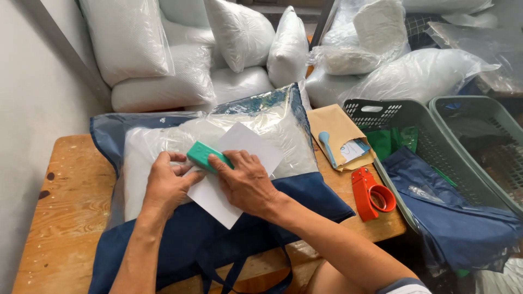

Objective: The person is packing a large white pillow into a blue and clear plastic storage bag, inserting a label, and smoothing the bag's surface with a small tool.

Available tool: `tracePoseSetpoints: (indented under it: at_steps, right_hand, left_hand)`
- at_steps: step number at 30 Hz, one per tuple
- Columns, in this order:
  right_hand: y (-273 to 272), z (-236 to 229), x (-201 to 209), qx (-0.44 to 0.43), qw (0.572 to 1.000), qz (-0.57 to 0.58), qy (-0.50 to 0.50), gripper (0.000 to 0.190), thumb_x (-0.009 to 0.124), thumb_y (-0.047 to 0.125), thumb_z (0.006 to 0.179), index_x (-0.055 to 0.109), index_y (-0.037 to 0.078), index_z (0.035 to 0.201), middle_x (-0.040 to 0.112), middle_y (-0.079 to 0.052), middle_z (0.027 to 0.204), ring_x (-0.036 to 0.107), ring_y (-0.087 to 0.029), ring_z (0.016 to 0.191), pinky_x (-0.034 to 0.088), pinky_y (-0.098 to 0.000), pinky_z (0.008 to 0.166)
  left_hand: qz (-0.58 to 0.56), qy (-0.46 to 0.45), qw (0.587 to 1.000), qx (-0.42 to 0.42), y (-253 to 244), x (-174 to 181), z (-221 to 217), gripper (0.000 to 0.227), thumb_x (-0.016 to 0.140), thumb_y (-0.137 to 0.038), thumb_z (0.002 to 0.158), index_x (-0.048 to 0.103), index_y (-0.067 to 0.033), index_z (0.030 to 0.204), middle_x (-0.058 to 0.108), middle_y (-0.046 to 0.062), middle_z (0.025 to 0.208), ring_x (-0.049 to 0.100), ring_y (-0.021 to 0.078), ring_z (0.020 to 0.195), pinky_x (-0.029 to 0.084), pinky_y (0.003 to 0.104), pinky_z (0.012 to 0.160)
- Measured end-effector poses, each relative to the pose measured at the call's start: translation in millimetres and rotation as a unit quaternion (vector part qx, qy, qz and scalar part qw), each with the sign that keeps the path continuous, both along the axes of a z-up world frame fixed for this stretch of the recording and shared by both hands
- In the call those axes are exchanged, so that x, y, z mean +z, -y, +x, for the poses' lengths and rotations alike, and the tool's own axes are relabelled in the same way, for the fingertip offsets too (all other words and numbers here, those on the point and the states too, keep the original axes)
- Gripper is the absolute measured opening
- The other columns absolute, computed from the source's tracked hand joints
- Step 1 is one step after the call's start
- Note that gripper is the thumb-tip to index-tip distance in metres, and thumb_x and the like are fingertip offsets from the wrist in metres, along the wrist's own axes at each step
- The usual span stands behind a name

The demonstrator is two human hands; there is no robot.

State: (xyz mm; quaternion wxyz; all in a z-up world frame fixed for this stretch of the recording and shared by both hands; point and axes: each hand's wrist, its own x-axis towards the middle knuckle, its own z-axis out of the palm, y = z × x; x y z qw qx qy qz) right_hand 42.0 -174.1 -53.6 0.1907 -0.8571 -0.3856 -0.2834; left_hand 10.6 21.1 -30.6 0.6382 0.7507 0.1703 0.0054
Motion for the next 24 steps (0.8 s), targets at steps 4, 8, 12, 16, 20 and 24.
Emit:
tracePoseSetpoints:
  at_steps: [4, 8, 12, 16, 20, 24]
  right_hand:
    - [31, 69, -8, -0.109, 0.993, -0.044, 0.031, 0.048, 0.062, 0.024, 0.087, 0.064, 0.025, 0.134, 0.064, -0.010, 0.105, 0.064, -0.030, 0.092, 0.050, -0.0434, 0.074]
    - [55, 74, 16, -0.208, 0.968, 0.023, -0.138, 0.038, 0.063, 0.029, 0.091, 0.070, 0.028, 0.128, 0.069, -0.012, 0.105, 0.067, -0.032, 0.098, 0.053, -0.0473, 0.082]
    - [34, -2, 38, -0.079, 0.996, 0.028, 0.000, 0.050, 0.067, 0.018, 0.088, 0.063, 0.017, 0.138, 0.066, -0.018, 0.107, 0.067, -0.036, 0.095, 0.052, -0.0453, 0.080]
    - [25, -35, 5, -0.029, 0.999, -0.014, -0.003, 0.051, 0.057, 0.023, 0.092, 0.058, 0.022, 0.144, 0.061, -0.012, 0.108, 0.064, -0.031, 0.092, 0.050, -0.0403, 0.078]
    - [63, 1, -7, -0.116, 0.993, 0.000, 0.019, 0.045, 0.063, 0.025, 0.091, 0.064, 0.023, 0.136, 0.062, -0.010, 0.103, 0.066, -0.030, 0.091, 0.049, -0.0407, 0.074]
    - [116, 50, -21, -0.240, 0.967, 0.058, -0.067, 0.047, 0.073, 0.024, 0.085, 0.070, 0.021, 0.131, 0.064, -0.014, 0.100, 0.068, -0.038, 0.088, 0.052, -0.0490, 0.073]
  left_hand:
    - [0.019, -0.002, 1.000, -0.004, 3, -2, -4, 0.063, 0.086, -0.012, 0.076, 0.048, -0.0047, 0.125, 0.076, 0.021, 0.101, 0.073, 0.0232, 0.090, 0.061, 0.034, 0.065]
    - [0.045, -0.012, 0.999, 0.009, 2, 1, -1, 0.060, 0.087, -0.016, 0.077, 0.051, -0.0044, 0.123, 0.077, 0.019, 0.100, 0.074, 0.0237, 0.088, 0.062, 0.037, 0.062]
    - [0.044, -0.002, 0.999, 0.017, 2, -8, -3, 0.055, 0.084, -0.015, 0.079, 0.053, -0.0027, 0.122, 0.076, 0.020, 0.100, 0.072, 0.0260, 0.086, 0.061, 0.040, 0.059]
    - [0.070, -0.019, 0.997, 0.024, -1, -20, 5, 0.050, 0.086, -0.017, 0.078, 0.056, -0.0072, 0.116, 0.078, 0.015, 0.094, 0.073, 0.0215, 0.081, 0.063, 0.040, 0.056]
    - [0.066, -0.021, 0.997, 0.016, 2, -10, 3, 0.048, 0.084, -0.013, 0.080, 0.056, -0.0036, 0.118, 0.077, 0.019, 0.098, 0.072, 0.0246, 0.086, 0.061, 0.040, 0.057]
    - [0.063, 0.004, 0.997, 0.040, 9, -14, 5, 0.042, 0.084, -0.012, 0.077, 0.060, -0.0052, 0.111, 0.077, 0.018, 0.097, 0.072, 0.0252, 0.084, 0.061, 0.039, 0.058]
